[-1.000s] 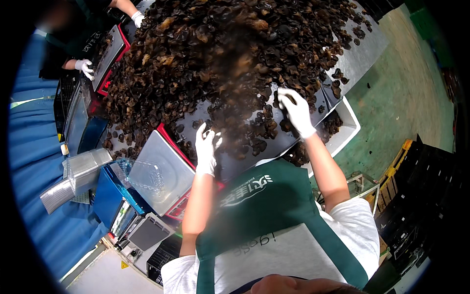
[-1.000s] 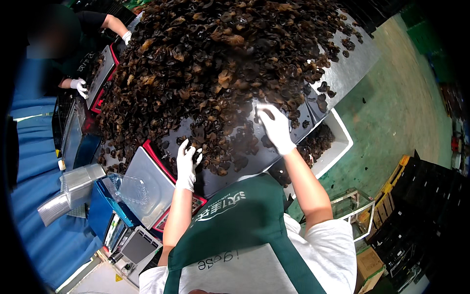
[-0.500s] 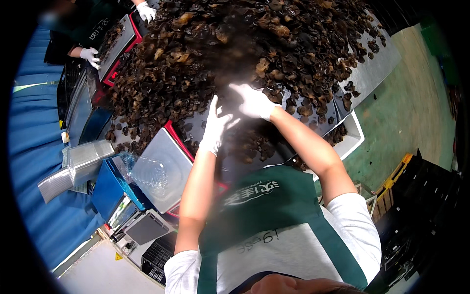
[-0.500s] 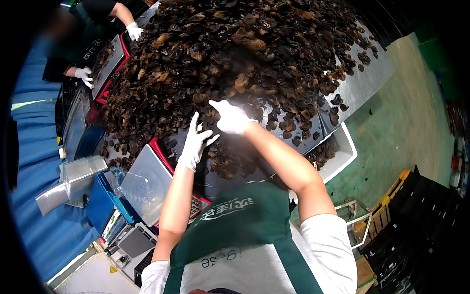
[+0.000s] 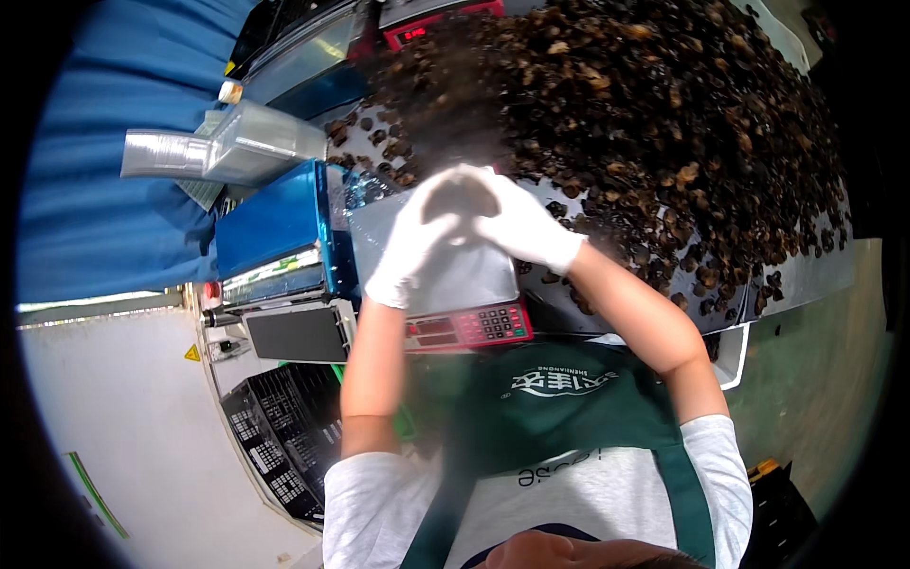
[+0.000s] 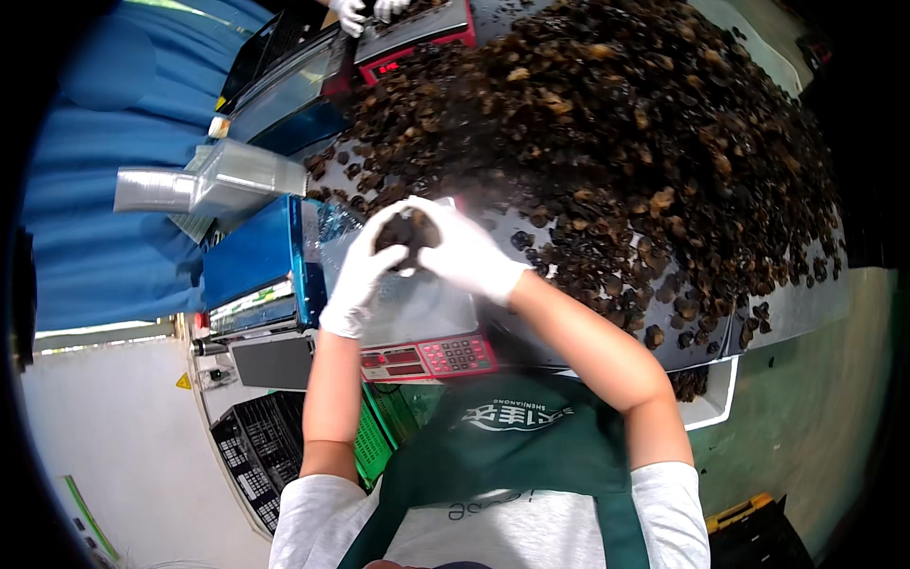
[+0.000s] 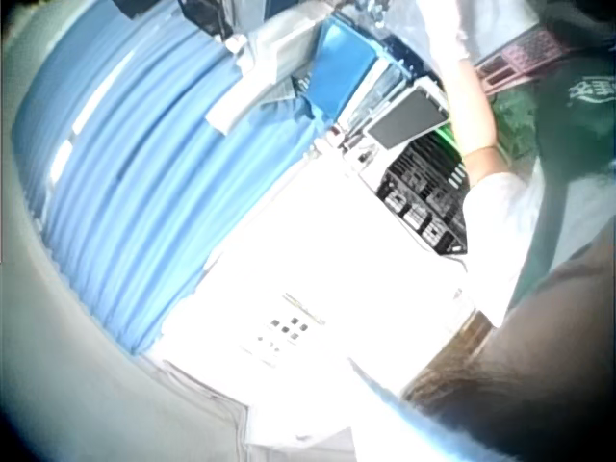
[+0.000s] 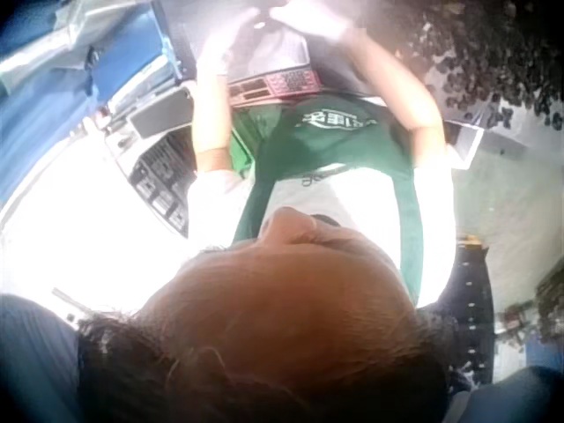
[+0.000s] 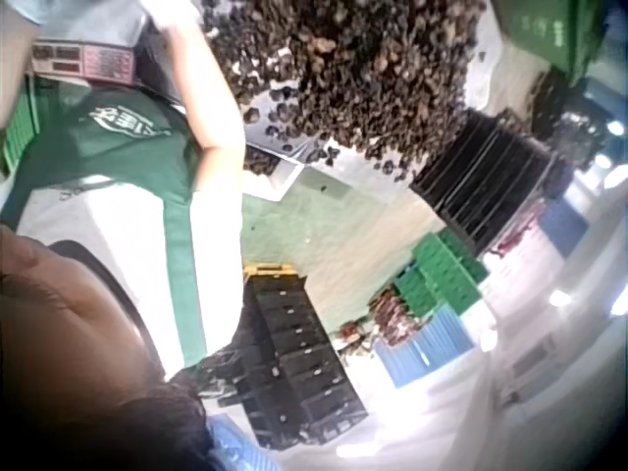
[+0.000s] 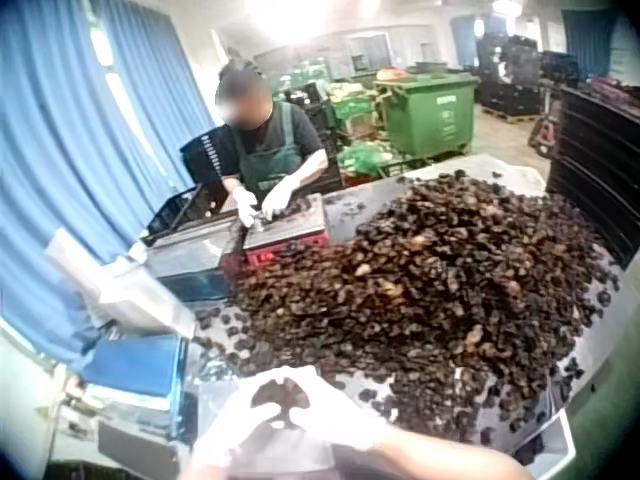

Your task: The person scoops dried black fungus from a large pile onto a digital scale to weigh it. They then transfer the weighed fungus into a plastic container, place it on a vacuum sealing machine, and seal the package. Finally, the sealed container is placed into a black crate.

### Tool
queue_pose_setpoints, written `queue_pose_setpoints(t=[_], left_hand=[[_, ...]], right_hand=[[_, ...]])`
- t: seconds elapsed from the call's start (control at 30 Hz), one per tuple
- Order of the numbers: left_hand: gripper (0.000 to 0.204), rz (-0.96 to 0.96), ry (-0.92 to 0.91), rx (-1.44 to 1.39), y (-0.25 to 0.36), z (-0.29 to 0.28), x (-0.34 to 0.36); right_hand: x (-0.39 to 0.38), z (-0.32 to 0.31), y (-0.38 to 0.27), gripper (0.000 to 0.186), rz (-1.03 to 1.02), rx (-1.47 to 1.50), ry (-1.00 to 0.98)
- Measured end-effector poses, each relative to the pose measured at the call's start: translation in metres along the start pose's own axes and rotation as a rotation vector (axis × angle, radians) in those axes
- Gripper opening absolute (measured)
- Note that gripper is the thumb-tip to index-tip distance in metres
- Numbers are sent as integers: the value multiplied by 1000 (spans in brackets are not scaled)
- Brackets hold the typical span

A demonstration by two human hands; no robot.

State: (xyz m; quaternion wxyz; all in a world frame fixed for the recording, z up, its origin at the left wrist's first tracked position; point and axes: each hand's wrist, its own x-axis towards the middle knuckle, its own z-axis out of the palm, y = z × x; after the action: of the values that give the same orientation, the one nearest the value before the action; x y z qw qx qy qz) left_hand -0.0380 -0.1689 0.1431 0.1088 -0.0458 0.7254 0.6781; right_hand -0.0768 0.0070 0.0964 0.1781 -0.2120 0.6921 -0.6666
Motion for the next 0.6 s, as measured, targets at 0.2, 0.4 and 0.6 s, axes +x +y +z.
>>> queue_pose_setpoints(t=[0.2, 0.4, 0.6], left_hand=[[63, -89, 58, 393, -39, -134, 5], [71, 137, 270, 462, -86, -180, 25], [51, 146, 321, 213, -101, -193, 59]], right_hand=[[60, 103, 24, 74, 113, -241, -73], [46, 108, 10, 73, 124, -695, -29], [69, 152, 4, 56, -235, -763, 262]])
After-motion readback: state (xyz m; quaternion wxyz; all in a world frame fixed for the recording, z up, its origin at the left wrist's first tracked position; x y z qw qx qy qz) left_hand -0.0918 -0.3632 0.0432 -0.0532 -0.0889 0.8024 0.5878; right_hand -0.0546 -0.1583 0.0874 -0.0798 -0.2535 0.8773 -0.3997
